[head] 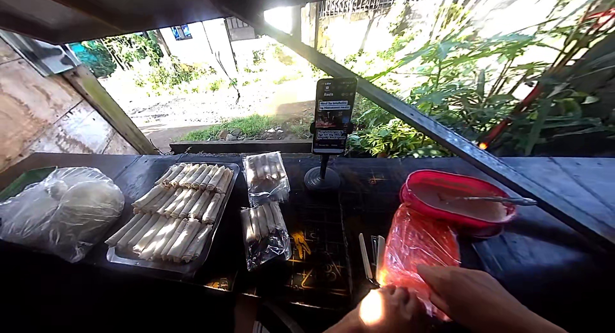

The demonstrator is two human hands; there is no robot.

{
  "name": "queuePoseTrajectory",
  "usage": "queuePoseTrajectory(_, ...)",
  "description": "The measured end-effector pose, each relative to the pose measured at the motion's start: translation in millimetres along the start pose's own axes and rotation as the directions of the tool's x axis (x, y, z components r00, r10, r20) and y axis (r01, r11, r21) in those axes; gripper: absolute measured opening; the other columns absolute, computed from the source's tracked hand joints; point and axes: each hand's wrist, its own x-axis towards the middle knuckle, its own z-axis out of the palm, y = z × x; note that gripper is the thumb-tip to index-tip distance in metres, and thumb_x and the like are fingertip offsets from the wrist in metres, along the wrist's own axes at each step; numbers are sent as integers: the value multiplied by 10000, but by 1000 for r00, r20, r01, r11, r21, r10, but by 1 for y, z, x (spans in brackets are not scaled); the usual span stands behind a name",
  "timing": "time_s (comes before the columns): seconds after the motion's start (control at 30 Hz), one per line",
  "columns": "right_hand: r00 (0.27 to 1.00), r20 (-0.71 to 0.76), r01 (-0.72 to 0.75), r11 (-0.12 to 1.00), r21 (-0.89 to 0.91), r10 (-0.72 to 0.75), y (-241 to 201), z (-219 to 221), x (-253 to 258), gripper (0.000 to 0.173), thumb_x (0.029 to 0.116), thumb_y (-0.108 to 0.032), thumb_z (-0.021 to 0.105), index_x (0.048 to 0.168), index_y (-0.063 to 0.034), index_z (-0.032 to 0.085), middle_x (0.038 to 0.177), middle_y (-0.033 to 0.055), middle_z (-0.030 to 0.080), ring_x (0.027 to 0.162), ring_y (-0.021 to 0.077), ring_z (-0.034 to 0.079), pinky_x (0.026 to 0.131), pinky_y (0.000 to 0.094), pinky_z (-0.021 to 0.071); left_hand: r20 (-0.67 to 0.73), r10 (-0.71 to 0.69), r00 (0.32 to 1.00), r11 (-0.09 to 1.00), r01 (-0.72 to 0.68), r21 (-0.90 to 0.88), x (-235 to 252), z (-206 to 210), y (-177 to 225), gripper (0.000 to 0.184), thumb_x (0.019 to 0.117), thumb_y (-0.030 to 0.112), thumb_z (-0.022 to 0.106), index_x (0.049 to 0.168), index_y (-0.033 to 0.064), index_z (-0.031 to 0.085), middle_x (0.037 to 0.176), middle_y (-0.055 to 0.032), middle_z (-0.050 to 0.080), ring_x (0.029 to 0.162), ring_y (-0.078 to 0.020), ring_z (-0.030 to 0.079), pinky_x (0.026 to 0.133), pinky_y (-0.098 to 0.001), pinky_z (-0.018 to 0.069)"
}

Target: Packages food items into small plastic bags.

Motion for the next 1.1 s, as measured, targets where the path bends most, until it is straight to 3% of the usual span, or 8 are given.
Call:
queuePoseTrajectory(0.17,980,200,-31,998,48,20,0,-13,-1,368,928,-219,710,1196,18,625,1098,247,680,1040,442,672,812,611,516,-49,-112,992,993,110,-51,7,-9,1,54,858,12,682,847,32,731,826,-95,713,749,-237,730,584,-362,591)
queuePoseTrajectory(0.27,976,212,-67,996,53,54,-5,-9,0,456,917,-302,745,1201,27,606,1134,260,662,1101,452,647,833,599,514,-96,-223,970,971,212,-109,13,-12,2,62,864,-7,671,822,26,703,778,-99,701,680,-229,716,535,-347,573)
queuePoseTrajectory(0.43,992,90,-96,993,70,90,-14,14,3,457,912,-221,754,1229,78,616,1161,299,662,1121,491,635,850,623,514,148,-459,876,681,454,-575,15,-29,-6,122,950,-4,620,962,-82,712,929,-224,725,858,-346,738,769,-485,592)
queuePoseTrajectory(0.6,994,35,-109,993,51,107,-9,25,8,356,933,-169,705,1175,82,635,1116,301,672,1080,489,656,813,617,525,64,-530,846,571,411,-710,-5,-57,-7,116,936,-9,654,983,-99,709,947,-201,723,870,-246,724,826,-366,587)
queuePoseTrajectory(0.77,988,110,-116,992,56,110,-7,21,12,455,949,-285,701,1220,73,631,1163,298,667,1130,479,640,863,617,514,87,-813,575,149,351,-924,-63,-110,-21,95,945,-27,600,1014,-9,662,903,-17,746,803,-67,714,773,-262,604)
queuePoseTrajectory(0.9,966,247,-106,990,92,81,1,2,16,724,871,-529,765,1283,44,602,1190,289,664,1134,477,640,901,661,491,-58,-946,318,135,225,-965,-120,-140,-27,158,929,-5,618,933,135,690,847,35,738,654,-24,673,583,-185,567)
queuePoseTrajectory(1.0,986,-131,130,958,254,-99,-9,-10,14,443,908,-337,763,1085,61,684,977,267,700,913,469,693,767,667,523,-134,-939,317,212,223,-952,-142,-147,-17,159,916,37,689,944,188,732,867,74,741,657,24,645,594,-144,545)
queuePoseTrajectory(1.1,789,-519,523,803,285,-330,-54,-12,20,262,922,-245,718,886,15,717,819,178,706,761,367,713,668,572,574,-111,-895,433,264,312,-913,-135,-143,2,129,922,62,686,984,174,701,919,137,734,764,58,665,679,-154,568)
